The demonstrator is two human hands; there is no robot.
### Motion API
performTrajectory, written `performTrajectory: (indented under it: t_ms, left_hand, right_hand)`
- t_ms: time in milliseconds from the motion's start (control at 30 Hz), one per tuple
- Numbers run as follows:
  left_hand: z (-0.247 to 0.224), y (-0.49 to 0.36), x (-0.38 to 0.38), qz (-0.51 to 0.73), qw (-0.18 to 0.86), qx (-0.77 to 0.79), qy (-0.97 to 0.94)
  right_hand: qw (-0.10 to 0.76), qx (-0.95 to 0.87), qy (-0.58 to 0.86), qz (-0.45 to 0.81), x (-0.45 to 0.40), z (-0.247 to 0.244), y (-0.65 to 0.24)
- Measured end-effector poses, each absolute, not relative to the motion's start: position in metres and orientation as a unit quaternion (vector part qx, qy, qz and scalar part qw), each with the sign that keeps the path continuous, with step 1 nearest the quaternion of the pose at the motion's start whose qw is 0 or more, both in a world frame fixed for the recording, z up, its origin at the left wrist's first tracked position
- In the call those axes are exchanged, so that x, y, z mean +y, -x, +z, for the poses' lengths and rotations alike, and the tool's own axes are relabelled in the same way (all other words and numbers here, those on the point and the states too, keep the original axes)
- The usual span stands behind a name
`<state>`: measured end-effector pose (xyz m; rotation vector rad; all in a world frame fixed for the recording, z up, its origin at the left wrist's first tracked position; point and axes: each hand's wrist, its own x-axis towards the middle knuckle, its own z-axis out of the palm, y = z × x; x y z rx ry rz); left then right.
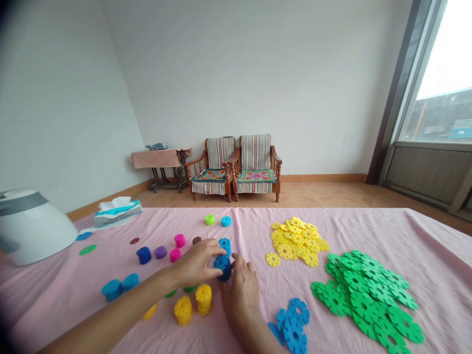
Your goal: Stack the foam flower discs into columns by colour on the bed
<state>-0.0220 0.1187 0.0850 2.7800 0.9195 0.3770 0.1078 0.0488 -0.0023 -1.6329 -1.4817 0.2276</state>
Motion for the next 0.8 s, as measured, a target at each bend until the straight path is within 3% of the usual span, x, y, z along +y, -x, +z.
performTrajectory:
  t_ms: [467, 800]
  left_hand:
    - [0.081, 0.021, 0.122, 0.112, 0.112, 0.301, -0.941]
    - [0.095, 0.025, 0.108, 0.165, 0.111, 0.321, -0.926]
  right_hand:
    - [0.415, -0.607, 0.671, 0.093, 0.044, 0.005, -0.108]
    - [0.446, -0.613, 0.644, 0.1, 0.044, 0.003, -0.127]
